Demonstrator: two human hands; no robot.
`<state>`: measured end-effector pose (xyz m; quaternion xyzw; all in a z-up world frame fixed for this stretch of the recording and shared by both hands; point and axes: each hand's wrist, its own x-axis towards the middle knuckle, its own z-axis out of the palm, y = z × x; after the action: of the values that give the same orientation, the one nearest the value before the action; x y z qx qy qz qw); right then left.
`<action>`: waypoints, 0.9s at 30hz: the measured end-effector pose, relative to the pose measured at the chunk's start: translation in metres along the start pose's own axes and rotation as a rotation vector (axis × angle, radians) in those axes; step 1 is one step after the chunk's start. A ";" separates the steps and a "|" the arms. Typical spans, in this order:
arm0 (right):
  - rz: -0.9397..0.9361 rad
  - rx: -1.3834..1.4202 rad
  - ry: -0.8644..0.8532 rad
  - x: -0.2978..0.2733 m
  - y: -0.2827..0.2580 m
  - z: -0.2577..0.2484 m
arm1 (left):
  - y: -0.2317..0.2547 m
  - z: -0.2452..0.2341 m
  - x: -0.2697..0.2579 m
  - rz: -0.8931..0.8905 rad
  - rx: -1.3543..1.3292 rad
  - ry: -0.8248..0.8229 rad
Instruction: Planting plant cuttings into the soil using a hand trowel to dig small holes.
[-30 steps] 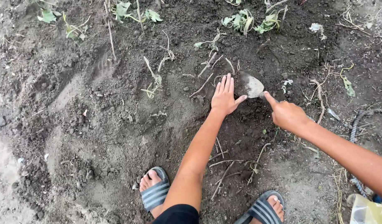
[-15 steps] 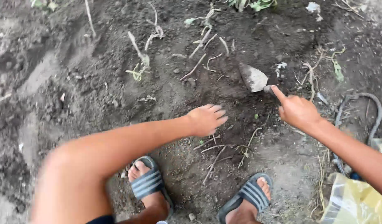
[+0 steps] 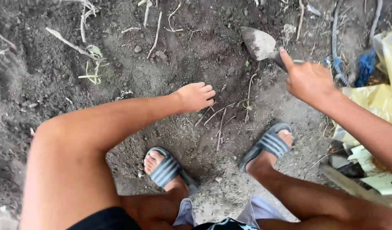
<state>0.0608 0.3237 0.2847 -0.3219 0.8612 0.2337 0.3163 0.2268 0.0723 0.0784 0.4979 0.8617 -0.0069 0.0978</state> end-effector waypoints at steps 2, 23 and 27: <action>-0.001 -0.008 0.055 0.007 0.003 0.015 | -0.008 0.013 0.008 0.006 -0.020 0.030; 0.018 0.110 -0.102 0.024 -0.019 -0.037 | 0.009 0.007 -0.067 -0.530 -0.637 0.032; -0.173 -0.132 0.206 0.035 0.071 0.001 | 0.005 0.004 -0.055 -0.449 -0.644 -0.065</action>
<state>-0.0095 0.3590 0.2737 -0.4371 0.8411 0.2273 0.2232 0.2584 0.0278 0.0840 0.2405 0.9036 0.2271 0.2722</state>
